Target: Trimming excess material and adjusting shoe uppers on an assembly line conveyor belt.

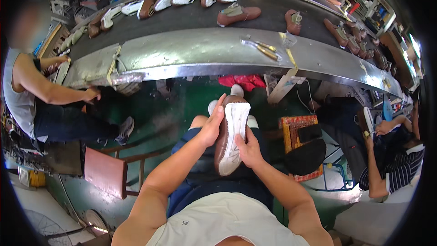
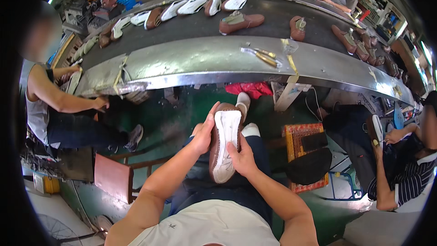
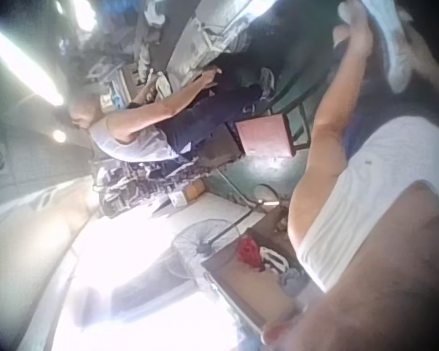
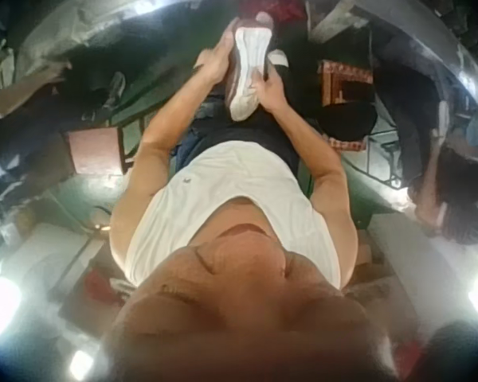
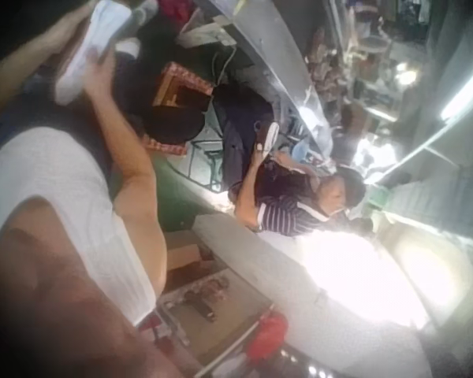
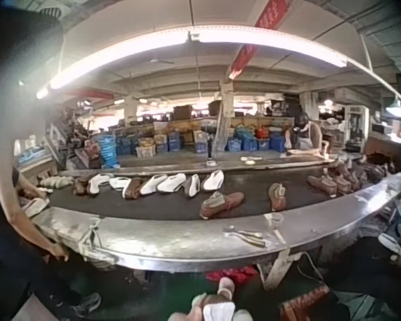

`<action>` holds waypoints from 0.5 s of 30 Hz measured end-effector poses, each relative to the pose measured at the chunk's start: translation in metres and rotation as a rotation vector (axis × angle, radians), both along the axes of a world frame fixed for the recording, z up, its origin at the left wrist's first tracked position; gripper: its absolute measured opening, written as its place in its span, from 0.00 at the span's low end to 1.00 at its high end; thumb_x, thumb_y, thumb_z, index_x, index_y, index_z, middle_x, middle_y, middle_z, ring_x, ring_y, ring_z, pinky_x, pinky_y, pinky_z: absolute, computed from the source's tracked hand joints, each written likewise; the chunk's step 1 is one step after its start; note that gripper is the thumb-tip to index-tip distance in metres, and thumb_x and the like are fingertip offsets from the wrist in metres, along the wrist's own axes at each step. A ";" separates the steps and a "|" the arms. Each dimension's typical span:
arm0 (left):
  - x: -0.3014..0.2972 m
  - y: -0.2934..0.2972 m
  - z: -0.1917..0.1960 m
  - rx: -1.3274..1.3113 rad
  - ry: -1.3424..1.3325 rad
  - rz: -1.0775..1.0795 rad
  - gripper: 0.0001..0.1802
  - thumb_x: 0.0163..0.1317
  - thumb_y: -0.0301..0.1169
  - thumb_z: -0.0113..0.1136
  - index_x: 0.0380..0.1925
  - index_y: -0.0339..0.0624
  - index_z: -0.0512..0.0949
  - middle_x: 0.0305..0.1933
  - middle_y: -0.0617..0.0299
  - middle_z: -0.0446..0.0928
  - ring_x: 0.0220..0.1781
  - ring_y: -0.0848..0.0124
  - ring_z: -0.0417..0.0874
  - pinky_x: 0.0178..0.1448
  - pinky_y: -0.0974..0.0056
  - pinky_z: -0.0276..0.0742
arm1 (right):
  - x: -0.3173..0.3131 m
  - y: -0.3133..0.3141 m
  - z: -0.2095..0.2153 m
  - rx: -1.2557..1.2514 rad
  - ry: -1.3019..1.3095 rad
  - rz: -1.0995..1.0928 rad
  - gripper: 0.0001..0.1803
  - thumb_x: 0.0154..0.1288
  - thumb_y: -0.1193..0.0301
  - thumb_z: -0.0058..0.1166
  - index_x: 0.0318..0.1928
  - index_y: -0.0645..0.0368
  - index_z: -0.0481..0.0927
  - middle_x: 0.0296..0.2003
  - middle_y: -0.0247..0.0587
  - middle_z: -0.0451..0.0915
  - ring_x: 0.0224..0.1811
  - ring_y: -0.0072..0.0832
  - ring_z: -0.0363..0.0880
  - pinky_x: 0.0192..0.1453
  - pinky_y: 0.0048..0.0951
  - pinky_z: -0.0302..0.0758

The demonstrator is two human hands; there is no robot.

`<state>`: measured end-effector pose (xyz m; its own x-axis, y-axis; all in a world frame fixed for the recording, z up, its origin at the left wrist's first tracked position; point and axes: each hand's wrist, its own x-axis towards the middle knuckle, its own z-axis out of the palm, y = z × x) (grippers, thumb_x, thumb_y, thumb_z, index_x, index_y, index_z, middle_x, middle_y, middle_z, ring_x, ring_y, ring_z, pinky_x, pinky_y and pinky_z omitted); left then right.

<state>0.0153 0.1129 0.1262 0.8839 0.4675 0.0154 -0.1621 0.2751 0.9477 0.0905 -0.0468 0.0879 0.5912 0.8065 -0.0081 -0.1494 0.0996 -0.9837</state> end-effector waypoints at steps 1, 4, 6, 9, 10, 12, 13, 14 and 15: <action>-0.003 -0.001 -0.012 -0.012 0.004 0.014 0.37 0.82 0.55 0.32 0.81 0.48 0.47 0.81 0.54 0.56 0.80 0.63 0.59 0.82 0.60 0.52 | -0.003 -0.003 -0.008 -0.012 0.004 0.014 0.32 0.76 0.69 0.54 0.74 0.69 0.61 0.64 0.46 0.75 0.65 0.29 0.73 0.70 0.31 0.68; -0.003 0.002 -0.077 -0.073 0.038 -0.040 0.36 0.82 0.54 0.35 0.80 0.44 0.53 0.78 0.54 0.60 0.78 0.64 0.61 0.81 0.59 0.55 | 0.003 -0.017 -0.021 -0.307 -0.168 0.159 0.27 0.78 0.64 0.52 0.69 0.69 0.68 0.60 0.48 0.79 0.60 0.31 0.79 0.67 0.33 0.71; -0.002 -0.009 -0.089 -0.142 0.043 -0.062 0.36 0.81 0.54 0.36 0.79 0.44 0.53 0.78 0.54 0.60 0.78 0.64 0.62 0.80 0.59 0.55 | 0.022 -0.026 -0.045 -0.299 -0.219 0.165 0.27 0.80 0.61 0.48 0.68 0.68 0.69 0.60 0.48 0.79 0.61 0.32 0.78 0.68 0.34 0.71; 0.001 -0.016 -0.106 -0.280 0.030 -0.123 0.38 0.80 0.54 0.40 0.79 0.42 0.54 0.78 0.54 0.60 0.79 0.64 0.61 0.81 0.59 0.54 | 0.033 -0.010 -0.042 -0.248 0.465 -0.038 0.34 0.85 0.48 0.28 0.72 0.62 0.66 0.68 0.46 0.73 0.70 0.36 0.71 0.76 0.41 0.66; 0.006 -0.020 -0.105 -0.263 0.026 -0.164 0.39 0.79 0.55 0.43 0.79 0.42 0.54 0.79 0.54 0.60 0.80 0.63 0.60 0.81 0.58 0.54 | 0.045 -0.007 -0.052 -0.155 0.523 -0.045 0.34 0.84 0.47 0.27 0.73 0.62 0.65 0.70 0.46 0.71 0.72 0.38 0.70 0.77 0.42 0.65; 0.009 -0.022 -0.103 -0.250 0.025 -0.202 0.40 0.78 0.55 0.45 0.79 0.41 0.54 0.79 0.54 0.60 0.80 0.63 0.60 0.81 0.58 0.54 | 0.054 -0.001 -0.062 -0.066 0.582 -0.049 0.35 0.84 0.47 0.27 0.74 0.61 0.63 0.71 0.46 0.69 0.73 0.40 0.68 0.78 0.43 0.64; 0.010 -0.021 -0.102 -0.274 0.011 -0.195 0.39 0.79 0.51 0.46 0.80 0.41 0.52 0.79 0.54 0.59 0.80 0.64 0.59 0.82 0.59 0.52 | 0.051 0.005 -0.060 -0.035 0.700 -0.068 0.35 0.84 0.47 0.26 0.74 0.61 0.64 0.71 0.46 0.69 0.73 0.40 0.68 0.78 0.43 0.64; 0.010 -0.020 -0.101 -0.298 -0.002 -0.187 0.38 0.80 0.47 0.47 0.81 0.42 0.50 0.80 0.55 0.59 0.81 0.64 0.58 0.82 0.61 0.50 | 0.047 0.009 -0.060 -0.004 0.818 -0.089 0.34 0.85 0.47 0.26 0.73 0.61 0.64 0.71 0.46 0.69 0.73 0.40 0.68 0.78 0.43 0.64; 0.009 -0.021 -0.101 -0.305 0.001 -0.190 0.38 0.80 0.47 0.47 0.81 0.42 0.50 0.80 0.55 0.59 0.81 0.64 0.58 0.82 0.61 0.50 | 0.042 0.010 -0.066 0.005 0.802 -0.092 0.36 0.84 0.46 0.26 0.73 0.62 0.64 0.71 0.46 0.70 0.72 0.40 0.70 0.78 0.43 0.65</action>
<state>0.0247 0.0920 0.0253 0.9555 0.2775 -0.1005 -0.0795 0.5701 0.8177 0.1330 -0.0367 0.0223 0.4707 0.7560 -0.4550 -0.8009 0.1497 -0.5798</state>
